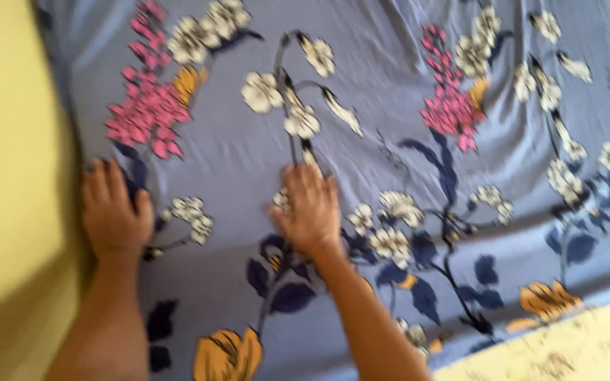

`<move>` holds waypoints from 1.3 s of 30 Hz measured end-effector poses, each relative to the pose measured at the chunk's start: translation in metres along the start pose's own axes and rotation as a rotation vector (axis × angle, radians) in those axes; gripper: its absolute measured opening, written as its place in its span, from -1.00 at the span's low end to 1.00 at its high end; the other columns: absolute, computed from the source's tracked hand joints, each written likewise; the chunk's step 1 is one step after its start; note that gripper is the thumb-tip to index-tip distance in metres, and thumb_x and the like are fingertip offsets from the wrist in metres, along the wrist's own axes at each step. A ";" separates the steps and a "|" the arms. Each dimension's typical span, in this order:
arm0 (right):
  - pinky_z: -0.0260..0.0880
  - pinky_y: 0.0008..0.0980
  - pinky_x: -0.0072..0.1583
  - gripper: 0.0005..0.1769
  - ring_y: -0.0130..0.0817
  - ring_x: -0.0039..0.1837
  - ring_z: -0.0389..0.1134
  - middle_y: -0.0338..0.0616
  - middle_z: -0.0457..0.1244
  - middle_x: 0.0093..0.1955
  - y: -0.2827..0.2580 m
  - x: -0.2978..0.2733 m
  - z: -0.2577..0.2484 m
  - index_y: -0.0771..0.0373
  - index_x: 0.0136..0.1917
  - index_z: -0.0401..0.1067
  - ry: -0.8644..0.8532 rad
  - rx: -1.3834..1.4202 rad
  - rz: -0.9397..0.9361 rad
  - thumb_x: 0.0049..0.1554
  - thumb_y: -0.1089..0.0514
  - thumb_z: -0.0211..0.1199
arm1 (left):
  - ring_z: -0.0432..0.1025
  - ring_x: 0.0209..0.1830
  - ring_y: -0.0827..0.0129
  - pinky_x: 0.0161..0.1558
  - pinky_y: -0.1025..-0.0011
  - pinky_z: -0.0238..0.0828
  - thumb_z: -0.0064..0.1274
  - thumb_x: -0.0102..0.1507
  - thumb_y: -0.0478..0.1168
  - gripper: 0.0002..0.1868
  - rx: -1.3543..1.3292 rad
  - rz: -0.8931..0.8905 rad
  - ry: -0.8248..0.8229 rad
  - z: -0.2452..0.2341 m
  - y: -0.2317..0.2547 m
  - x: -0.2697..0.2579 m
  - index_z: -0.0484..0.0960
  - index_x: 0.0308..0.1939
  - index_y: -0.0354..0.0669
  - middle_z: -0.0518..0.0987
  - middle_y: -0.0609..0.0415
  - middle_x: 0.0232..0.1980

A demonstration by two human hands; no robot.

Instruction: The person smooths a floral-patterned bedsheet by hand, tucking the fabric edges into the side of the bed frame and pressing down across the surface to remove wrinkles.

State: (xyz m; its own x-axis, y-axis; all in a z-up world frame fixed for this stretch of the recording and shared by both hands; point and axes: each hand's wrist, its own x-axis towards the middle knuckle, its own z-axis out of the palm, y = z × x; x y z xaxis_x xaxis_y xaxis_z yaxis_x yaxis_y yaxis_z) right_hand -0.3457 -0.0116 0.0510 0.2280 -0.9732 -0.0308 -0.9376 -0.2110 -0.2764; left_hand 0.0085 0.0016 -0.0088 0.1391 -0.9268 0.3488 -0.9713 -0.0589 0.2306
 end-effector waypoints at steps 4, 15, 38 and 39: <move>-0.32 0.14 0.57 -0.06 0.06 0.68 -0.19 0.12 -0.06 0.64 0.127 -0.031 -0.032 0.22 0.61 0.03 0.194 -0.113 0.287 0.19 -0.37 0.13 | 0.14 0.58 -0.34 0.57 -0.08 0.09 -0.01 0.38 -0.04 -0.27 0.010 0.039 0.001 0.008 -0.008 -0.006 0.29 0.54 -0.41 0.21 -0.38 0.65; -0.49 0.14 0.59 -0.02 0.05 0.72 -0.29 0.22 -0.14 0.69 0.239 -0.173 -0.048 0.30 0.66 -0.10 0.304 -0.185 0.664 0.30 -0.46 -0.22 | -0.17 0.66 -0.35 0.49 -0.34 -0.39 -0.16 0.42 0.09 -0.10 -0.050 -0.272 -0.122 -0.013 0.086 -0.027 -0.02 0.61 -0.55 -0.06 -0.52 0.66; -0.53 0.49 0.47 0.03 0.22 0.70 -0.33 0.36 -0.13 0.63 0.252 -0.185 -0.057 0.35 0.62 -0.02 0.271 -0.213 0.574 0.20 -0.45 -0.05 | 0.17 0.57 -0.05 0.49 -0.22 -0.12 -0.21 0.34 0.02 -0.28 0.078 -0.291 -0.059 -0.006 0.483 -0.177 0.32 0.49 -0.36 0.28 -0.21 0.58; -0.53 0.49 0.47 0.03 0.22 0.70 -0.33 0.36 -0.13 0.63 0.262 -0.202 -0.066 0.35 0.62 -0.02 0.257 -0.215 0.555 0.20 -0.45 -0.05 | 0.17 0.57 -0.05 0.49 -0.22 -0.12 -0.21 0.34 0.02 -0.28 0.085 -0.312 -0.065 -0.008 0.485 -0.182 0.32 0.49 -0.36 0.28 -0.21 0.58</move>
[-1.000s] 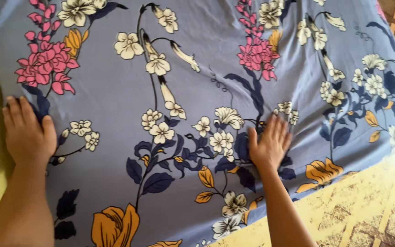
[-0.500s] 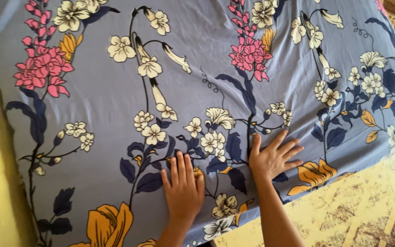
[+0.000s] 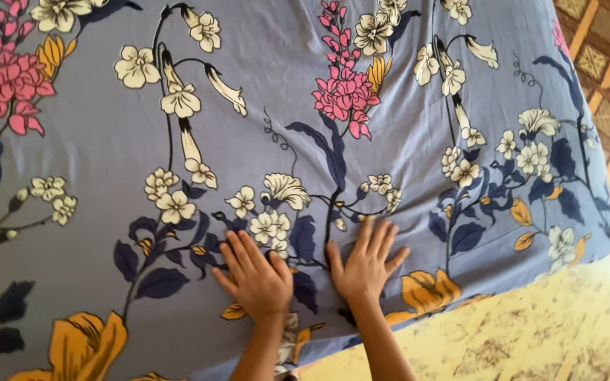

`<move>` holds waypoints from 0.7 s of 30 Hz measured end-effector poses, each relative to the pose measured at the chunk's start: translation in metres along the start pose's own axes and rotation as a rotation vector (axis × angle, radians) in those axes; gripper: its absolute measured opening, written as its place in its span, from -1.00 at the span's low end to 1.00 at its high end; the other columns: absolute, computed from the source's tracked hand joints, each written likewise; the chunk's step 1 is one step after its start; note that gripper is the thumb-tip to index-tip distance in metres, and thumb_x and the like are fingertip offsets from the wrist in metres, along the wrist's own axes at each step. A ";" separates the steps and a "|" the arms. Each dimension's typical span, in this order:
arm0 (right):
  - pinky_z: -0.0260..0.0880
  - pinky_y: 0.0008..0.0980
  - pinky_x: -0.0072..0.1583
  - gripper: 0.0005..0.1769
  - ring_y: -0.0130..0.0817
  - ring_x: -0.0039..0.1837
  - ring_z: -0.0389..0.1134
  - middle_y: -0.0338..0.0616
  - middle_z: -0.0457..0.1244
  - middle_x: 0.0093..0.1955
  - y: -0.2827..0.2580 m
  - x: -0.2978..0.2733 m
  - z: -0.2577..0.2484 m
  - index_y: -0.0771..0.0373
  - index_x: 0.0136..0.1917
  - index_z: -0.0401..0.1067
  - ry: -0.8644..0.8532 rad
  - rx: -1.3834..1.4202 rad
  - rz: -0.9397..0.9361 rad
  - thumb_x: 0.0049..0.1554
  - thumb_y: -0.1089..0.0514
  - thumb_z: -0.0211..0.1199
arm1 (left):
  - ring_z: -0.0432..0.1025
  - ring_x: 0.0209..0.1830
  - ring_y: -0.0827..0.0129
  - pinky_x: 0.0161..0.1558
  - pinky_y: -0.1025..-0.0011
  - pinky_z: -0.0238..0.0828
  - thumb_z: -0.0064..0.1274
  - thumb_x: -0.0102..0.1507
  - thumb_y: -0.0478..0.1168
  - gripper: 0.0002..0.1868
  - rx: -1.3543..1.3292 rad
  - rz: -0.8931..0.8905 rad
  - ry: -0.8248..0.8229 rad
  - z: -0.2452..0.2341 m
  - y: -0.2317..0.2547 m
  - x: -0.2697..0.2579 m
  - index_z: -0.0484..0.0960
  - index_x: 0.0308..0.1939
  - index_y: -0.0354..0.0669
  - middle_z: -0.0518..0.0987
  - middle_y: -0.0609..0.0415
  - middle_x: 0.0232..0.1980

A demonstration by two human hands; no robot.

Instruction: The person smooths a floral-patterned bedsheet by hand, tucking the fabric edges into the side of the bed frame and pressing down across the surface to remove wrinkles.

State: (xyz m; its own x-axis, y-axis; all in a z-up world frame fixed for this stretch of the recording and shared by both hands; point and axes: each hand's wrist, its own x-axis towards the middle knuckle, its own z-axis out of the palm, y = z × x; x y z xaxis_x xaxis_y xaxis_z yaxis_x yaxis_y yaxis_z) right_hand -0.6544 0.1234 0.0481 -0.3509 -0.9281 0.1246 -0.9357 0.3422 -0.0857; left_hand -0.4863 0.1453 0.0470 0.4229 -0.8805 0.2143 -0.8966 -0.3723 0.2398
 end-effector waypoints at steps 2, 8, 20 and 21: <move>-0.41 0.29 0.56 -0.02 0.14 0.68 -0.22 0.22 -0.07 0.62 0.039 -0.004 -0.014 0.27 0.60 0.04 -0.118 0.104 -0.442 0.16 -0.41 0.02 | 0.20 0.55 -0.02 0.49 -0.20 -0.10 -0.21 0.31 -0.01 -0.30 0.054 0.004 0.013 0.004 0.003 0.006 0.36 0.48 -0.32 0.32 -0.16 0.56; -0.43 0.26 0.56 -0.06 0.22 0.66 -0.22 0.24 -0.08 0.61 0.134 -0.052 -0.024 0.23 0.57 0.05 -0.029 0.102 -0.400 0.12 -0.37 0.03 | 0.21 0.56 -0.02 0.48 -0.21 -0.07 -0.21 0.33 -0.01 -0.31 0.079 0.004 0.056 0.005 0.008 0.005 0.38 0.48 -0.32 0.33 -0.17 0.56; -0.56 0.31 0.58 0.05 0.20 0.72 -0.35 0.25 -0.12 0.67 0.005 0.128 0.000 0.40 0.64 -0.09 -0.030 0.291 -0.396 0.22 -0.42 -0.01 | 0.20 0.57 0.02 0.50 -0.20 -0.07 -0.18 0.28 0.00 -0.28 0.139 -0.042 0.001 0.008 0.011 0.005 0.36 0.49 -0.26 0.30 -0.11 0.58; -0.56 0.31 0.58 0.05 0.20 0.72 -0.35 0.25 -0.12 0.67 -0.003 0.138 -0.001 0.40 0.64 -0.09 -0.027 0.294 -0.396 0.22 -0.42 -0.01 | 0.20 0.57 0.02 0.50 -0.20 -0.07 -0.18 0.28 0.00 -0.28 0.139 -0.041 0.006 0.009 0.012 0.005 0.36 0.49 -0.26 0.30 -0.11 0.58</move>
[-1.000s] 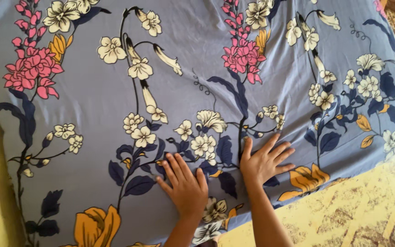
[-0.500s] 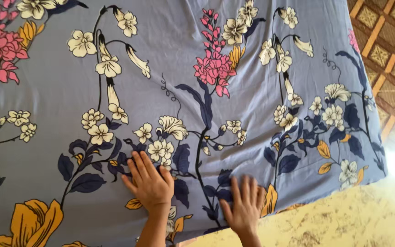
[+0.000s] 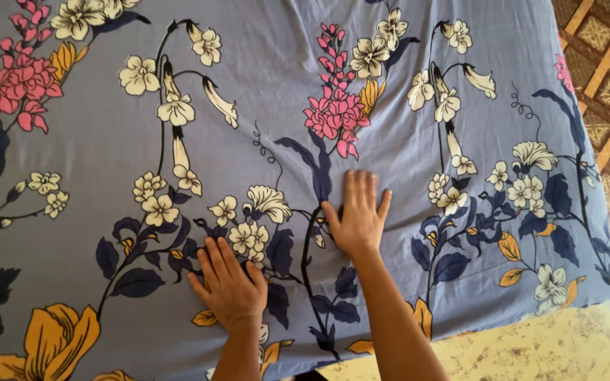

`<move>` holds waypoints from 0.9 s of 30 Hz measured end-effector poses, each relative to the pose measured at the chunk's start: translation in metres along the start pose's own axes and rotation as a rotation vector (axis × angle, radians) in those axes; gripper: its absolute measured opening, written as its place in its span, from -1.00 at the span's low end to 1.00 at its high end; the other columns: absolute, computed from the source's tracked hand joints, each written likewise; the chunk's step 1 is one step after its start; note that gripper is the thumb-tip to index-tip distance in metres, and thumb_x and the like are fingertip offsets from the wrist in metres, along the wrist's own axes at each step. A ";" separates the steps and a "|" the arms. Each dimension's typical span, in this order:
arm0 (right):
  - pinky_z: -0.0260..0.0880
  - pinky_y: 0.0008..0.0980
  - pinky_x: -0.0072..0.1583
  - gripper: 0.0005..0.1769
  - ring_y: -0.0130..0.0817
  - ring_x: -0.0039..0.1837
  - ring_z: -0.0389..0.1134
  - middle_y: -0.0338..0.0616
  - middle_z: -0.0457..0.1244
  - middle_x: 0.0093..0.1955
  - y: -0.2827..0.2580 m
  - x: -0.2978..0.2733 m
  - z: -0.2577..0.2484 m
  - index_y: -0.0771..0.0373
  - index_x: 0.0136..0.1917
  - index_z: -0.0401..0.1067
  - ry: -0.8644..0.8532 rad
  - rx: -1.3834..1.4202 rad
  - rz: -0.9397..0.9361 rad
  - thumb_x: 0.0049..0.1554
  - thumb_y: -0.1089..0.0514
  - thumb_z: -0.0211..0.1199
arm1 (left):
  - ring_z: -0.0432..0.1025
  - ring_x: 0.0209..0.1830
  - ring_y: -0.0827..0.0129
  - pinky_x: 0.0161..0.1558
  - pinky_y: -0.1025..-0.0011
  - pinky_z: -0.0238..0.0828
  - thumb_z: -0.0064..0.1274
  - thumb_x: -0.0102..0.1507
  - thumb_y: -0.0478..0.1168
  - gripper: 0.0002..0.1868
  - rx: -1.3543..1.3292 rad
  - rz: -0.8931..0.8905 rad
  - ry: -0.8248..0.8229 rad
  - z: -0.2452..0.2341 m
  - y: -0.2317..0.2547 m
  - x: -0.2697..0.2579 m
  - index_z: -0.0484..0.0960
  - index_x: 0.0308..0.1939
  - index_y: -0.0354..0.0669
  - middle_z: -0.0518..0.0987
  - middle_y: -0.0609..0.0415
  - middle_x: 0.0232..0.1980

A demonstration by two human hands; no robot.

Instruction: The person smooths a floral-patterned bedsheet by hand, tucking the fabric edges into the side of the bed frame and pressing down across the surface to remove wrinkles.

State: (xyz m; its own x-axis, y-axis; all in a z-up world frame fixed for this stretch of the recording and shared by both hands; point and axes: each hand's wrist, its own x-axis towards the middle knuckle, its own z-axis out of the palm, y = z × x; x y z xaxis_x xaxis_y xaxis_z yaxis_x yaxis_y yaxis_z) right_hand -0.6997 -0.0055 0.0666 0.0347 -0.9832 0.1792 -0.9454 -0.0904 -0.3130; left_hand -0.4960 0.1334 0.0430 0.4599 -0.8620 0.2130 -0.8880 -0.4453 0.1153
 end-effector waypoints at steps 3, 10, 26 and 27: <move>-0.50 0.33 0.54 0.00 0.01 0.70 -0.28 0.06 -0.11 0.67 -0.008 0.015 0.007 0.24 0.63 -0.06 -0.157 -0.139 -0.010 0.18 -0.42 -0.02 | 0.20 0.55 -0.01 0.48 -0.21 -0.08 -0.20 0.30 0.01 -0.30 -0.020 0.006 0.010 -0.002 -0.003 0.001 0.35 0.48 -0.27 0.30 -0.14 0.57; -0.47 0.36 0.53 0.06 0.02 0.70 -0.30 0.08 -0.13 0.68 -0.001 0.028 0.018 0.26 0.65 -0.10 -0.164 -0.240 -0.066 0.16 -0.47 -0.02 | 0.19 0.55 -0.05 0.50 -0.21 -0.11 -0.28 0.34 0.01 -0.31 -0.009 0.036 -0.030 -0.009 -0.001 0.002 0.34 0.49 -0.27 0.29 -0.15 0.57; -0.44 0.23 0.59 0.07 0.00 0.70 -0.19 0.11 -0.05 0.65 -0.016 0.138 0.051 0.34 0.63 -0.04 -0.186 -0.180 -0.121 0.09 -0.34 0.11 | 0.09 0.55 -0.14 0.45 -0.27 -0.21 -0.28 0.35 0.17 -0.22 -0.188 0.042 -0.200 0.041 0.044 0.204 0.21 0.50 -0.31 0.22 -0.28 0.55; -0.44 0.23 0.59 0.07 0.00 0.70 -0.19 0.11 -0.05 0.65 -0.014 0.136 0.047 0.34 0.63 -0.04 -0.195 -0.196 -0.115 0.09 -0.34 0.11 | 0.07 0.57 -0.14 0.47 -0.26 -0.22 -0.26 0.37 0.16 -0.21 -0.229 0.072 -0.192 0.047 0.047 0.237 0.19 0.52 -0.33 0.20 -0.29 0.56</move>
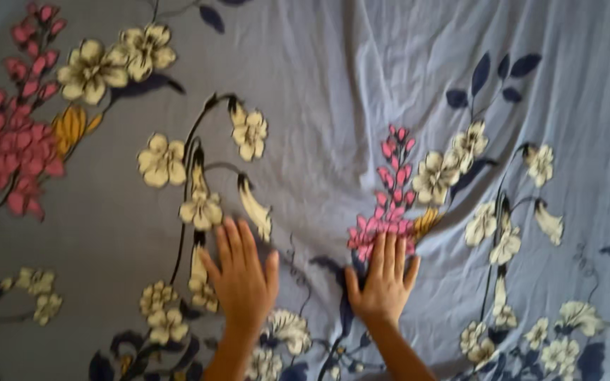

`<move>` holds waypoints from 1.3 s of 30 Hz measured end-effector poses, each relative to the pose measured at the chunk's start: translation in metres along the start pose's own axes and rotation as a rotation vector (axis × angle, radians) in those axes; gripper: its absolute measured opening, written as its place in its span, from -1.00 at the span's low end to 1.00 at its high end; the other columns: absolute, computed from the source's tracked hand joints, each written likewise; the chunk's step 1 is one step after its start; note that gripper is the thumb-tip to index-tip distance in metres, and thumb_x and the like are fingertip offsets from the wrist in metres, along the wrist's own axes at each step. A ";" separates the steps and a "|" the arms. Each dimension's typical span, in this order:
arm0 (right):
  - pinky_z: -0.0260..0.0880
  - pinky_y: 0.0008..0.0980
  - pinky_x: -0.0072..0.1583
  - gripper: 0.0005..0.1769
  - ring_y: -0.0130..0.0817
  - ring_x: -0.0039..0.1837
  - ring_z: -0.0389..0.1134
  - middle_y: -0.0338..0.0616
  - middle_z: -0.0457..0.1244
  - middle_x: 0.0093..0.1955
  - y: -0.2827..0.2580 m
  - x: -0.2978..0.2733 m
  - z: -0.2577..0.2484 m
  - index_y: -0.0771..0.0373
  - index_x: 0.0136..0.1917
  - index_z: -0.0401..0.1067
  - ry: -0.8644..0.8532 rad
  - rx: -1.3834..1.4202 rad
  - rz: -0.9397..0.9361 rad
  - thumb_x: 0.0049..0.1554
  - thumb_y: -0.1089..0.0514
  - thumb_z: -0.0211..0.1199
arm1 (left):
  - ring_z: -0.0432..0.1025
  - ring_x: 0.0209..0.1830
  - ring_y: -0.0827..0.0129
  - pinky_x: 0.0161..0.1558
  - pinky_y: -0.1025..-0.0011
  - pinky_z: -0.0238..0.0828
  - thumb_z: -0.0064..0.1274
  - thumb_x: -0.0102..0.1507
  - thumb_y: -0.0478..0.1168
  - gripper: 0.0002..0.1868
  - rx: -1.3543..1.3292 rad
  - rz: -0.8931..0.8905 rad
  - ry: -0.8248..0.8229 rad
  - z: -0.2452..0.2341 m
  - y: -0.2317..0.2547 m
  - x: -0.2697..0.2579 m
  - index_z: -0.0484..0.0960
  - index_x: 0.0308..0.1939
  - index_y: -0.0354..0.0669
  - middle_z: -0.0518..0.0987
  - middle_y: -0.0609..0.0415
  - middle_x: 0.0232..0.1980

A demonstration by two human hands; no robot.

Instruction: The person smooths a floral-patterned bedsheet by hand, tucking the fabric edges into the side of the bed frame and pressing down across the surface to remove wrinkles.

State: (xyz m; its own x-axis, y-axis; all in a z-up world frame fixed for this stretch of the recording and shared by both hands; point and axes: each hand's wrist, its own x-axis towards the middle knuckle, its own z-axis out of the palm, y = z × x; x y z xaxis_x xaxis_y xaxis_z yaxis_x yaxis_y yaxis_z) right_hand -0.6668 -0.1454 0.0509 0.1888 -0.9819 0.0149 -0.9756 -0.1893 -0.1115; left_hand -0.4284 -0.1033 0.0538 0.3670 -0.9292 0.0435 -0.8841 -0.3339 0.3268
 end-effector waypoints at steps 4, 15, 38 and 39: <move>-0.45 0.26 0.58 0.07 0.06 0.69 -0.21 0.12 -0.07 0.65 0.004 0.000 0.006 0.35 0.62 -0.05 -0.041 -0.012 -0.009 0.05 -0.30 0.12 | 0.06 0.61 -0.07 0.55 -0.26 -0.24 -0.17 0.39 0.15 -0.21 -0.084 0.159 -0.037 -0.006 -0.037 0.128 0.18 0.53 -0.35 0.17 -0.27 0.61; -0.48 0.34 0.57 0.09 0.17 0.69 -0.22 0.25 -0.10 0.64 0.014 -0.011 0.026 0.40 0.61 -0.09 -0.045 -0.052 -0.014 0.05 -0.31 0.06 | 0.10 0.60 -0.05 0.52 -0.21 -0.11 -0.08 0.30 0.06 -0.25 0.083 -0.188 0.172 0.002 -0.068 0.174 0.34 0.51 -0.28 0.23 -0.21 0.60; -0.53 0.38 0.54 0.11 0.13 0.71 -0.29 0.29 -0.15 0.68 -0.228 0.375 0.040 0.42 0.64 -0.09 -0.025 0.029 -0.135 0.16 -0.39 0.11 | 0.18 0.53 -0.02 0.44 -0.30 -0.07 -0.20 0.30 0.12 -0.28 0.112 -0.259 0.110 0.004 -0.069 0.178 0.36 0.47 -0.17 0.30 -0.14 0.53; -0.52 0.36 0.55 0.09 0.13 0.72 -0.28 0.28 -0.13 0.68 -0.228 0.375 0.040 0.41 0.65 -0.07 -0.014 0.050 -0.124 0.17 -0.38 0.11 | 0.19 0.53 -0.02 0.44 -0.30 -0.07 -0.21 0.30 0.13 -0.28 0.110 -0.252 0.087 0.004 -0.070 0.177 0.37 0.46 -0.16 0.31 -0.13 0.53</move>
State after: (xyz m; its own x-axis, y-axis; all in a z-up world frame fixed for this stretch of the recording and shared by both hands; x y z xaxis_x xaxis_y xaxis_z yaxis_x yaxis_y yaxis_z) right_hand -0.3694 -0.4706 0.0419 0.3099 -0.9506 0.0176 -0.9378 -0.3087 -0.1590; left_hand -0.3028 -0.2453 0.0345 0.5985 -0.7991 0.0567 -0.7862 -0.5722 0.2335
